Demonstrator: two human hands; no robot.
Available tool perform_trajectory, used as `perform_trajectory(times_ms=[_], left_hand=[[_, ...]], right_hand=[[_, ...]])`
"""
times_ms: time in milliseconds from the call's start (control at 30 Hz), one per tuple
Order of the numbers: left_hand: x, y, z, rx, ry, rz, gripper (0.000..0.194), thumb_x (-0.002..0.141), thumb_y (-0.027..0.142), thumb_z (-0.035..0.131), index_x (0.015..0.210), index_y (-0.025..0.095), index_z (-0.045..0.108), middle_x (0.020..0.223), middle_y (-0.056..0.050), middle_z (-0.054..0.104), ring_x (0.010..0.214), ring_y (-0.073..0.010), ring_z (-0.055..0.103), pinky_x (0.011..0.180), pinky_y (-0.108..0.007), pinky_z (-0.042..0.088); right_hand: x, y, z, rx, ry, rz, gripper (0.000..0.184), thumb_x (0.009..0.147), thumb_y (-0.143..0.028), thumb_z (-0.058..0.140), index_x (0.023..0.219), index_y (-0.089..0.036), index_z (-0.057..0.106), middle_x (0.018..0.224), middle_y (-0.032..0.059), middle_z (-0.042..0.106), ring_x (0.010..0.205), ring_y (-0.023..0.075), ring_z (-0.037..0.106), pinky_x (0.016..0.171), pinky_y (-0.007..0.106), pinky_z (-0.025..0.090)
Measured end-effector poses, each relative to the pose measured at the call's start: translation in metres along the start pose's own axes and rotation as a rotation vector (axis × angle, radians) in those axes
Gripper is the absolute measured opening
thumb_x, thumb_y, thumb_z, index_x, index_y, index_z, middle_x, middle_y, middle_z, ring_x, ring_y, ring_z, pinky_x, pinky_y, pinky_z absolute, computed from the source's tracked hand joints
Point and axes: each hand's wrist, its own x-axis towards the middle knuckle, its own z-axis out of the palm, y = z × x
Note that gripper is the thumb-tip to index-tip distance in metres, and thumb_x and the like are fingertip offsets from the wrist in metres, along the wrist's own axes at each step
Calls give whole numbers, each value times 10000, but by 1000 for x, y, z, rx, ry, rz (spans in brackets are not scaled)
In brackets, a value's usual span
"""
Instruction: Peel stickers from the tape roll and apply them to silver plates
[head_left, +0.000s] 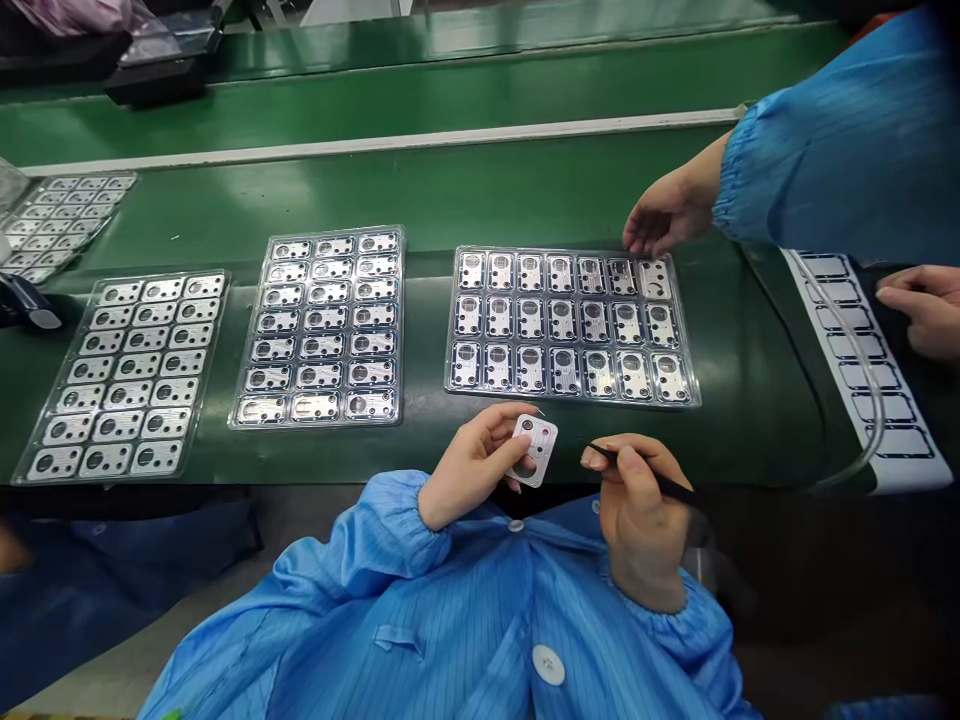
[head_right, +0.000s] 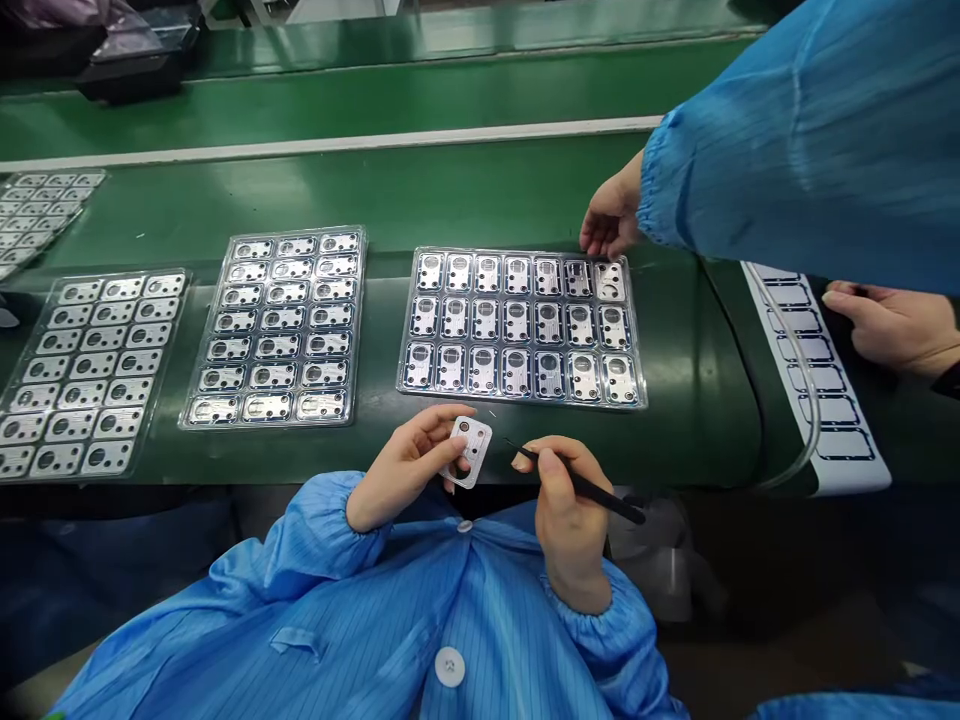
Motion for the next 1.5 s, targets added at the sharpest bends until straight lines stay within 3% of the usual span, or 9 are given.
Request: perform_trajectory(times_ms=[200,700,933,1067,1500], left_hand=[[-1,0,1,-49,-24,5,516,850,463,673,1211,153,474,906,-84,702,701,-139,643,555,-219,533],[-4,0,5,-75,20,41,447,819,418,717,1131,148,545,941,-62,650,832,-163,646,621,-232,568],[-4,-1,5,-88,12,17,451,824,413,713,1145,152,534,904,-71,686,810,-163,650,628,-233,563],[-5,-1,5,-83,13,18,458,823,426,712,1143,153,530,834,-47,669,810,-164,649,631,-231,566],[-5,-1,6,-69,9,16,453,836,411,698,1158,144,522,837,-50,663,808,-154,645,635,-222,568]], right_hand=[[1,0,3,83,15,85,98,865,-273,648,808,-215,701,736,-4,682,654,131,629,718,303,560],[-11,4,3,-118,-112,4,103,927,-278,605,891,-219,681,1016,40,734,695,143,664,644,291,545],[-12,3,6,-154,-144,-43,104,930,-264,595,865,-230,668,898,28,731,959,230,700,812,374,572],[-12,1,8,-200,-146,-85,94,928,-247,596,876,-230,673,935,31,734,923,212,706,740,332,586],[-11,-1,9,-254,-159,-128,104,934,-212,581,881,-226,670,961,26,733,845,171,693,752,310,591]])
